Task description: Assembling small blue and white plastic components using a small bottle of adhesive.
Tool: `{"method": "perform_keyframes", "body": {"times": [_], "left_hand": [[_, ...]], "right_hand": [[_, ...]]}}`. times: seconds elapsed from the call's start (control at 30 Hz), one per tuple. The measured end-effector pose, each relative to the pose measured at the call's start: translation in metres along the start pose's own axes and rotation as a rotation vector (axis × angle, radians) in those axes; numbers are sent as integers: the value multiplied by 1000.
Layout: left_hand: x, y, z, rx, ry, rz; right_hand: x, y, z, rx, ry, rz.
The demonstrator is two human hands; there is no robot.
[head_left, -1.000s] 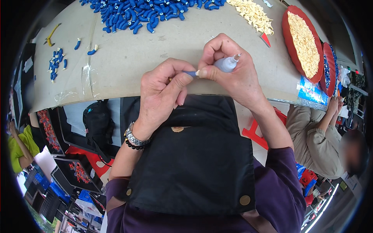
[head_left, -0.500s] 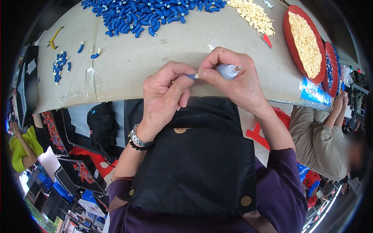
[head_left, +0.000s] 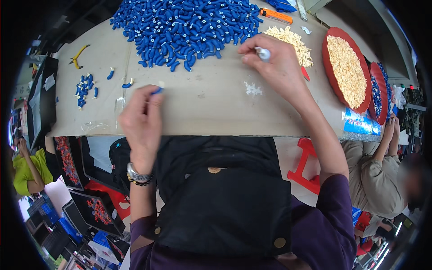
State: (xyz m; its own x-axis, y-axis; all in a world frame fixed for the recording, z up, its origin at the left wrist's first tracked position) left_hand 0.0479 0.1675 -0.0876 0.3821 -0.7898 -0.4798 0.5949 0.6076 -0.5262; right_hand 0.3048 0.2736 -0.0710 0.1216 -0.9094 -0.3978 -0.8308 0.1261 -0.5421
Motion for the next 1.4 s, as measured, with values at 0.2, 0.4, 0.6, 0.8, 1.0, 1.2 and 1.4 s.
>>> {"method": "perform_keyframes", "body": {"times": [0.2, 0.4, 0.6, 0.8, 1.0, 1.2, 1.4], "left_hand": [[-30, -30, -47, -208, 59, 225], [-30, -30, -48, -265, 54, 233], [-23, -35, -42, -164, 26, 277], [15, 3, 10, 413, -232, 89], [50, 52, 54, 1051, -822, -296], [67, 63, 59, 1270, -1023, -360], [68, 62, 60, 1314, -1001, -405]], "right_hand": [[-7, 42, -22, 212, -381, -72], [0, 48, -33, 414, -471, -30], [5, 36, -26, 392, -368, -35], [34, 19, -23, -309, 209, -7], [70, 15, -40, -686, 257, 146], [85, 13, -36, -514, 37, 228], [87, 11, -35, -559, 177, 192]]}}
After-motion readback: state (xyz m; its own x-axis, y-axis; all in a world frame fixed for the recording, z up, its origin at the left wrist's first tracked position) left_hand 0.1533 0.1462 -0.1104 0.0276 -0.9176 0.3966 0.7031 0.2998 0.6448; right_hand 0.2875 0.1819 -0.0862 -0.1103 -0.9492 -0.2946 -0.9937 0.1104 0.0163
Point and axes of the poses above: each hand's wrist, its own x-axis away from the middle knuckle, its own y-axis out of the palm, z = x × y, the point moved 4 cm from there along -x, towards the middle knuckle, and after that the axes turned 15 degrees about z, right-handed, at the moved point
